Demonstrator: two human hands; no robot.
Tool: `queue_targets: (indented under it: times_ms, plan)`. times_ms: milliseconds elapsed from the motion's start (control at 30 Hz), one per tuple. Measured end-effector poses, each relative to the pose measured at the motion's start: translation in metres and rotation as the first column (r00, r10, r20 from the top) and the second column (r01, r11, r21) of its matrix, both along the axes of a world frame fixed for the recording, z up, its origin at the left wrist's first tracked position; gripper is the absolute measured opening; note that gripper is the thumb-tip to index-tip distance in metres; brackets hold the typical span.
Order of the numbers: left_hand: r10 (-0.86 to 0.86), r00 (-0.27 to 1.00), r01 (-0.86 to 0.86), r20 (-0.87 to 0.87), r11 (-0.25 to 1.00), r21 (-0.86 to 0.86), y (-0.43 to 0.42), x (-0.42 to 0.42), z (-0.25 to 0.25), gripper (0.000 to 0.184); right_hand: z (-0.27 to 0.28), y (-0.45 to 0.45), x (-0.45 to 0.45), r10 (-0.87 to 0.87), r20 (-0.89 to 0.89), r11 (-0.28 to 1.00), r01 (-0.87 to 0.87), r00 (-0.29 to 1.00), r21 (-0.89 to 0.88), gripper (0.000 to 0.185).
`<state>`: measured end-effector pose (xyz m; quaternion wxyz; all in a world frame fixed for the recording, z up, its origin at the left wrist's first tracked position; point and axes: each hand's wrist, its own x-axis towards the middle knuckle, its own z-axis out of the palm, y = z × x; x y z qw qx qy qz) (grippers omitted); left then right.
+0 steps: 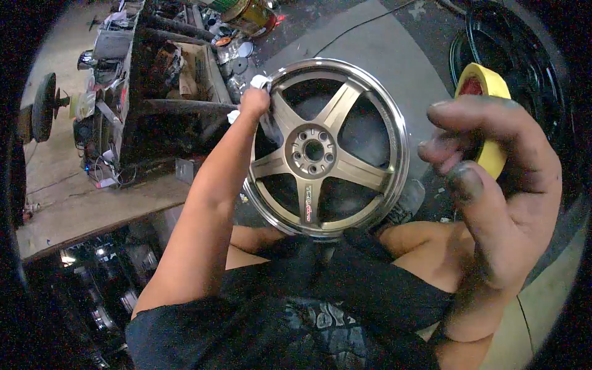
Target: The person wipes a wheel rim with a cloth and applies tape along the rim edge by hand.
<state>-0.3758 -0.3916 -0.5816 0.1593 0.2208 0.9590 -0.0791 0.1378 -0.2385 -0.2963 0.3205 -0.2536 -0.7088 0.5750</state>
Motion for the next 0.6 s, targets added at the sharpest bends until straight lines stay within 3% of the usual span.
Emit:
queue_targets:
  times_ms: [100, 233, 267, 333, 400, 433, 533, 567, 600]
  plan:
    - [0.064, 0.997, -0.064, 0.035, 0.998, 0.018, 0.022, 0.022, 0.026, 0.059, 0.003, -0.004, -0.006, 0.007, -0.092, 1.0, -0.007, 0.996, -0.001, 0.047]
    - [0.074, 0.995, -0.075, 0.068, 0.997, 0.019, 0.047, 0.051, 0.051, 0.064, 0.01, -0.008, -0.015, 0.058, -0.066, 0.998, -0.057, 0.996, 0.01, 0.043]
    - [0.074, 0.996, -0.078, 0.045, 0.993, 0.088, 0.054, 0.054, 0.043, 0.067, 0.012, -0.009, -0.018, 0.073, -0.066, 0.997, -0.072, 0.995, 0.019, 0.043]
    - [-0.098, 0.995, 0.097, -0.002, 0.992, 0.084, 0.076, 0.075, 0.04, 0.076, 0.017, -0.012, -0.026, 0.098, -0.065, 0.995, -0.098, 0.993, -0.002, 0.04]
    - [-0.343, 0.937, 0.348, -0.059, 0.919, 0.183, 0.105, 0.115, 0.026, 0.078, 0.02, -0.014, -0.035, 0.108, -0.056, 0.994, -0.109, 0.993, -0.012, 0.039]
    - [-0.512, 0.859, 0.506, 0.029, 0.855, 0.113, 0.126, 0.143, 0.038, 0.074, 0.021, -0.015, -0.04, 0.113, -0.052, 0.993, -0.114, 0.992, -0.018, 0.038]
    - [-0.694, 0.712, 0.69, -0.106, 0.665, 0.287, 0.137, 0.242, 0.046, 0.061, 0.017, -0.011, -0.053, 0.095, -0.06, 0.985, -0.103, 0.994, -0.136, 0.028]
    - [-0.763, 0.64, 0.748, -0.09, 0.593, 0.297, 0.13, 0.257, 0.049, 0.058, 0.012, -0.008, -0.056, 0.108, -0.065, 0.985, -0.116, 0.992, -0.128, 0.028]
    - [-0.83, 0.556, 0.758, -0.047, 0.483, 0.438, 0.123, 0.265, 0.036, 0.047, 0.007, -0.005, -0.059, 0.097, -0.062, 0.984, -0.105, 0.993, -0.144, 0.029]
